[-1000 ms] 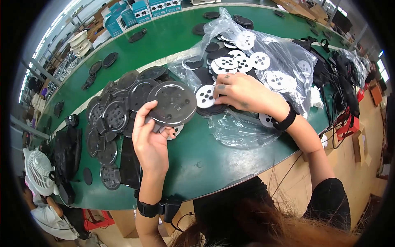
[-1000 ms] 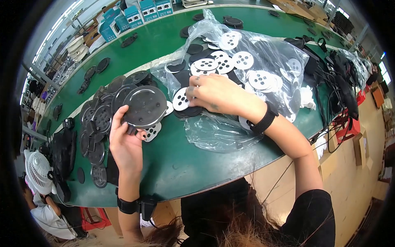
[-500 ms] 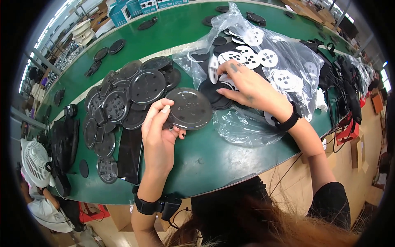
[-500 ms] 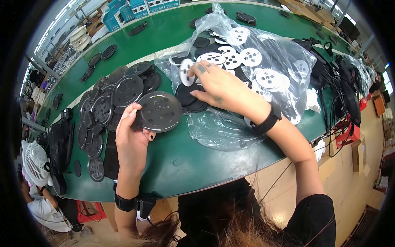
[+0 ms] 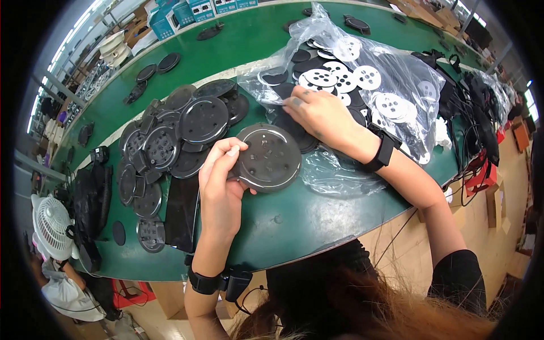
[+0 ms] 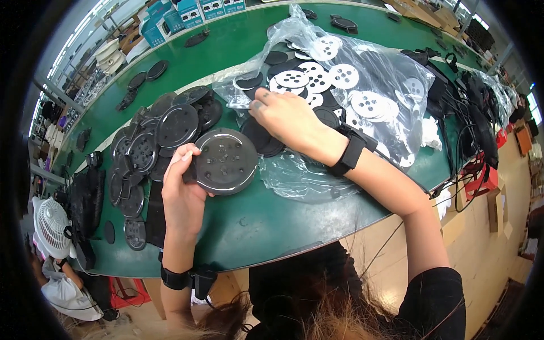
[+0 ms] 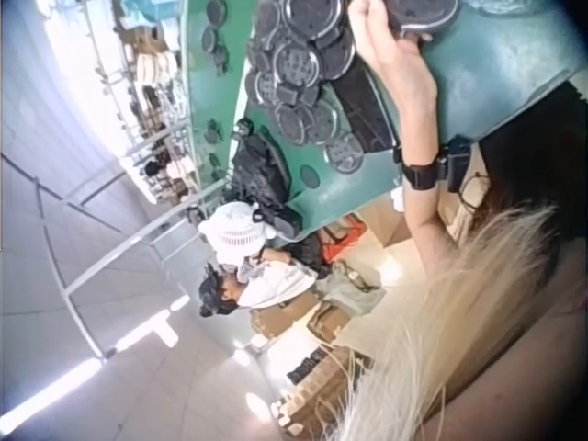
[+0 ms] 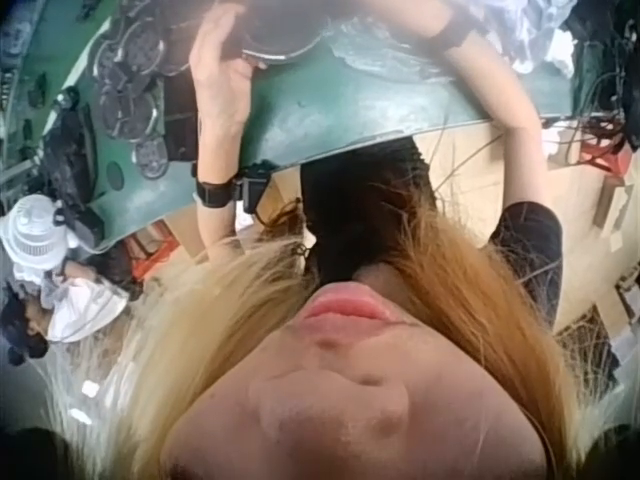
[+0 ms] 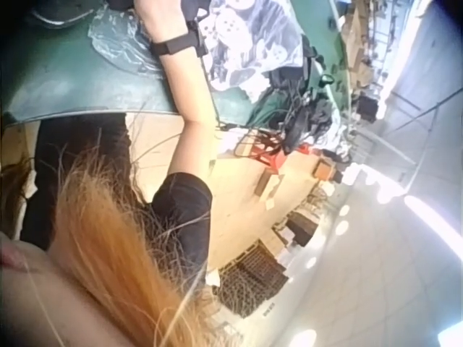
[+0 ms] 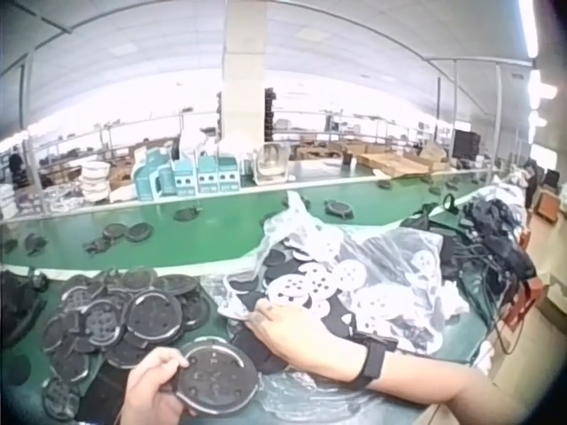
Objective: Assembling small plastic components by inserting white discs into black circular frames on a factory workbench.
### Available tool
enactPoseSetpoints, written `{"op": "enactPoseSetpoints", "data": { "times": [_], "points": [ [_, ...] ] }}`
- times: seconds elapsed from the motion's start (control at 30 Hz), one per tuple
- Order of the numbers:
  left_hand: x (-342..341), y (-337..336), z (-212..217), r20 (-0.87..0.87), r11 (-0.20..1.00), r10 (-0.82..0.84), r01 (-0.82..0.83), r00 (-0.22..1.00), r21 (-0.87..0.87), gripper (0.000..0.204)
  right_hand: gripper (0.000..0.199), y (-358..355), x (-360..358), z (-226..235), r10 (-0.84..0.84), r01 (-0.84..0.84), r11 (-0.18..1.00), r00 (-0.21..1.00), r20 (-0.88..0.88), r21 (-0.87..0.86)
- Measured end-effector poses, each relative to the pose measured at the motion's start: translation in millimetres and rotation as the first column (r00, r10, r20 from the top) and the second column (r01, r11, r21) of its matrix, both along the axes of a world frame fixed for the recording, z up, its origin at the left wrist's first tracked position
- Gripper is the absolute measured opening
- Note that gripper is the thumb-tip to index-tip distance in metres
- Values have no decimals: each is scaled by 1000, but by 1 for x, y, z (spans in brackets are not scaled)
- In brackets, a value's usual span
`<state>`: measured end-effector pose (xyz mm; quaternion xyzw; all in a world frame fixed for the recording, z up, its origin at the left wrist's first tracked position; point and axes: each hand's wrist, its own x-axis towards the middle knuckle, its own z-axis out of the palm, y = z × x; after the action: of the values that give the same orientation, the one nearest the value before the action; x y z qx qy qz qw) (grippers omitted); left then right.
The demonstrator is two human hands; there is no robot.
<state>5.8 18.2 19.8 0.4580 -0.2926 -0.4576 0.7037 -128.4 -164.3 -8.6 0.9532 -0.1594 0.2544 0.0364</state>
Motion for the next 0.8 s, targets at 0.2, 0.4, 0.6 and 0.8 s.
{"op": "enactPoseSetpoints", "data": {
  "times": [0.2,0.4,0.6,0.8],
  "points": [
    [-3,2,3,221,992,-124,117,967,44,23,31,27,-18,36,155,-182,983,883,443,21],
    [-5,7,0,584,988,-84,143,808,-54,23,33,63,-24,41,431,-433,897,822,372,-81],
    [-5,7,2,518,986,-98,153,850,-65,27,24,60,-32,53,480,-593,767,783,395,243],
    [-6,8,-2,673,985,-80,161,736,-58,43,20,64,-34,58,429,-551,753,826,366,360]
  ]
}}
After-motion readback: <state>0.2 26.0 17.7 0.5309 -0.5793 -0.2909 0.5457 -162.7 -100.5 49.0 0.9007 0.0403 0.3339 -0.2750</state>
